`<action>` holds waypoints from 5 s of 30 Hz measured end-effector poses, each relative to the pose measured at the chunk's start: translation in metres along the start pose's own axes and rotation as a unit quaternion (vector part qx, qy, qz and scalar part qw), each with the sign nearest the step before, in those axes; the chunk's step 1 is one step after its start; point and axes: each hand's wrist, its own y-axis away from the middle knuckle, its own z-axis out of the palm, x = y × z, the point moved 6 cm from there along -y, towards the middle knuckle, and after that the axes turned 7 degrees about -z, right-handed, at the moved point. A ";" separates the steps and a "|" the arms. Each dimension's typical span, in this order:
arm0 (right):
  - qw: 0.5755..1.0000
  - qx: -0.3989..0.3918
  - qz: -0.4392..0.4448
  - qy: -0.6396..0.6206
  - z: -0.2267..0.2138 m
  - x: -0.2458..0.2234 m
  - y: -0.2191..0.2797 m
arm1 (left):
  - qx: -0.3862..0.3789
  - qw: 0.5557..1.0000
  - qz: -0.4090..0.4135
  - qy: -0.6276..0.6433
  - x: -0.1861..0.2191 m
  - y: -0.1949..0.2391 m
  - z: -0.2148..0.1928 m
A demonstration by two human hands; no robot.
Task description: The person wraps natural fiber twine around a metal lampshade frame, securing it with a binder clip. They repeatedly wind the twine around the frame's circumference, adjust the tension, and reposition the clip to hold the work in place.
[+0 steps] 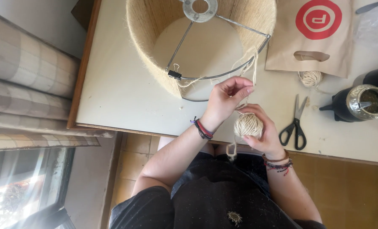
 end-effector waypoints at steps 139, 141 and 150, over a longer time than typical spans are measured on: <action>0.857 0.017 0.063 0.511 0.024 0.059 -0.046 | 0.067 0.676 0.334 -0.653 0.020 0.029 -0.033; 0.911 0.021 0.054 0.408 0.034 0.080 -0.065 | 0.058 0.697 0.352 -0.622 0.025 0.034 -0.037; 0.928 0.044 0.042 0.366 0.002 0.033 -0.021 | 0.037 0.745 0.319 -0.584 -0.007 0.055 -0.066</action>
